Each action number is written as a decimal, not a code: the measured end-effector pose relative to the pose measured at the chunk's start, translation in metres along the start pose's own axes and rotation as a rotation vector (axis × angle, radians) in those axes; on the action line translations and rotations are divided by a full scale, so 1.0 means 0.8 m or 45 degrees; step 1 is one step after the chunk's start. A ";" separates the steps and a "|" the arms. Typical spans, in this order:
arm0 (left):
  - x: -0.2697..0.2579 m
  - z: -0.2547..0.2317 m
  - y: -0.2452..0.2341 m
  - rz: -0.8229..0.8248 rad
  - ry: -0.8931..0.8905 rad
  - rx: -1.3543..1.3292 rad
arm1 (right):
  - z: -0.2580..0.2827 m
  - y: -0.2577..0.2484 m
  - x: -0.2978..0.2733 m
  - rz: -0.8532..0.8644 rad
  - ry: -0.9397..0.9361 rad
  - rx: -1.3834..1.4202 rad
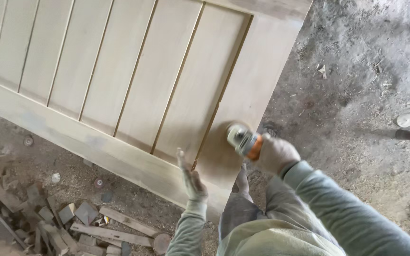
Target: The person uses a handheld power sander to smooth the surfaces and edges of a large wooden door lying on a dusty floor.
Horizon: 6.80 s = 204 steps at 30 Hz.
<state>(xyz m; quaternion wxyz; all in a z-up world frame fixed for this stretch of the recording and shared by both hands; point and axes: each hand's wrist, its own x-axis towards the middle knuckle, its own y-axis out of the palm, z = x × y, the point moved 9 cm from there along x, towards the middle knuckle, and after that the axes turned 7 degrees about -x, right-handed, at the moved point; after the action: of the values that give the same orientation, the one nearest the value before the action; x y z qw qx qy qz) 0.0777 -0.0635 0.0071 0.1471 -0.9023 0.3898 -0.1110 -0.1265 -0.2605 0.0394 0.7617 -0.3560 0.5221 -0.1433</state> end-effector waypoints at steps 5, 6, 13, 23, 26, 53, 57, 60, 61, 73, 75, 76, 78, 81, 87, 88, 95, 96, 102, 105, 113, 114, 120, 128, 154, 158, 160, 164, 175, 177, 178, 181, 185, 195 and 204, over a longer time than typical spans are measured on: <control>0.018 -0.003 -0.071 -0.060 0.151 0.046 | 0.073 0.083 -0.069 0.186 -0.213 -0.075; 0.022 -0.002 -0.083 -0.078 0.164 0.060 | 0.084 0.092 -0.077 0.173 -0.242 -0.034; 0.020 0.021 -0.079 -0.022 0.017 0.205 | 0.056 0.074 -0.062 0.308 -0.323 -0.229; 0.022 -0.003 0.083 0.323 0.023 0.718 | -0.049 -0.081 0.056 0.093 -0.210 -0.216; 0.057 -0.023 0.118 0.363 0.053 0.796 | -0.075 -0.134 0.085 -0.009 -0.209 -0.181; 0.322 -0.086 0.314 0.430 0.238 0.938 | -0.344 -0.229 0.239 -0.361 0.212 1.242; 0.320 -0.092 0.316 0.428 0.243 0.920 | -0.312 -0.121 0.242 -0.307 0.145 1.998; 0.319 -0.096 0.318 0.430 0.290 0.900 | -0.260 -0.075 0.247 -0.111 0.156 2.439; 0.319 -0.097 0.319 0.434 0.309 0.892 | -0.246 -0.067 0.250 -0.042 0.164 2.545; 0.319 -0.095 0.320 0.458 0.278 0.929 | -0.186 -0.045 0.245 0.167 0.008 2.739; 0.322 -0.091 0.320 0.453 0.242 0.944 | -0.192 -0.053 0.264 0.165 0.008 2.745; 0.321 -0.089 0.318 0.454 0.221 0.953 | -0.193 -0.054 0.268 0.167 0.012 2.749; 0.319 -0.091 0.318 0.460 0.247 0.952 | -0.193 -0.056 0.268 0.175 -0.014 2.740; 0.321 -0.093 0.320 0.456 0.258 0.938 | -0.190 -0.051 0.255 0.194 0.007 2.723; 0.320 -0.095 0.322 0.463 0.288 0.944 | -0.214 -0.084 0.289 0.175 -0.004 2.670; 0.319 -0.094 0.321 0.472 0.288 0.954 | -0.220 -0.092 0.299 0.188 -0.008 2.665; 0.323 -0.104 0.324 0.444 0.332 0.922 | -0.215 -0.103 0.284 0.183 -0.101 2.663; 0.324 -0.104 0.327 0.440 0.343 0.918 | -0.215 -0.107 0.285 0.165 -0.115 2.668; 0.322 -0.094 0.319 0.454 0.264 0.956 | -0.238 -0.130 0.336 0.212 -0.002 2.763; 0.320 -0.098 0.322 0.453 0.303 0.931 | -0.240 -0.117 0.327 0.234 0.034 2.715; 0.317 -0.092 0.315 0.454 0.272 0.961 | -0.195 -0.081 0.264 0.184 -0.096 2.727; 0.313 -0.095 0.311 0.459 0.270 0.978 | -0.191 -0.075 0.260 0.219 -0.070 2.744; 0.319 -0.093 0.320 0.451 0.288 0.921 | -0.187 -0.026 0.253 0.319 0.053 2.777; 0.323 -0.089 0.321 0.454 0.218 0.917 | -0.162 0.022 0.228 0.372 0.041 2.835; 0.322 -0.066 0.297 0.363 0.041 0.837 | -0.232 -0.252 0.193 -0.179 -0.269 -0.064; 0.322 -0.067 0.298 0.346 0.053 0.840 | -0.228 -0.291 0.213 -0.069 -0.172 -0.157; 0.321 -0.069 0.297 0.332 0.061 0.832 | -0.242 -0.314 0.226 -0.004 -0.072 -0.210; 0.321 -0.066 0.298 0.354 0.042 0.828 | -0.270 -0.347 0.252 -0.034 0.005 -0.119; 0.320 -0.064 0.294 0.339 0.024 0.767 | -0.227 -0.346 0.250 -0.187 -0.012 0.019; 0.320 -0.064 0.292 0.334 0.022 0.728 | -0.209 -0.333 0.240 -0.188 -0.080 -0.062; 0.320 -0.063 0.292 0.332 0.022 0.708 | -0.206 -0.322 0.234 -0.116 -0.076 -0.078; 0.321 -0.065 0.289 0.297 0.075 0.696 | -0.188 -0.283 0.220 0.014 -0.076 -0.110; 0.319 -0.062 0.286 0.261 0.080 0.631 | -0.164 -0.230 0.184 -0.065 -0.233 -0.071; 0.318 -0.048 0.294 0.306 0.257 0.653 | -0.208 -0.077 0.010 -0.058 0.059 0.418; 0.198 -0.046 0.239 0.758 0.602 0.991 | -0.198 0.126 -0.117 -0.370 0.151 1.151</control>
<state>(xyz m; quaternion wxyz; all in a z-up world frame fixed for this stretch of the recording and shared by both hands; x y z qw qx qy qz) 0.0440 -0.3115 -0.0124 0.4037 -0.5821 0.5812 -0.4006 -0.3225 -0.1960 0.0024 0.7812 -0.0497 0.3947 -0.4811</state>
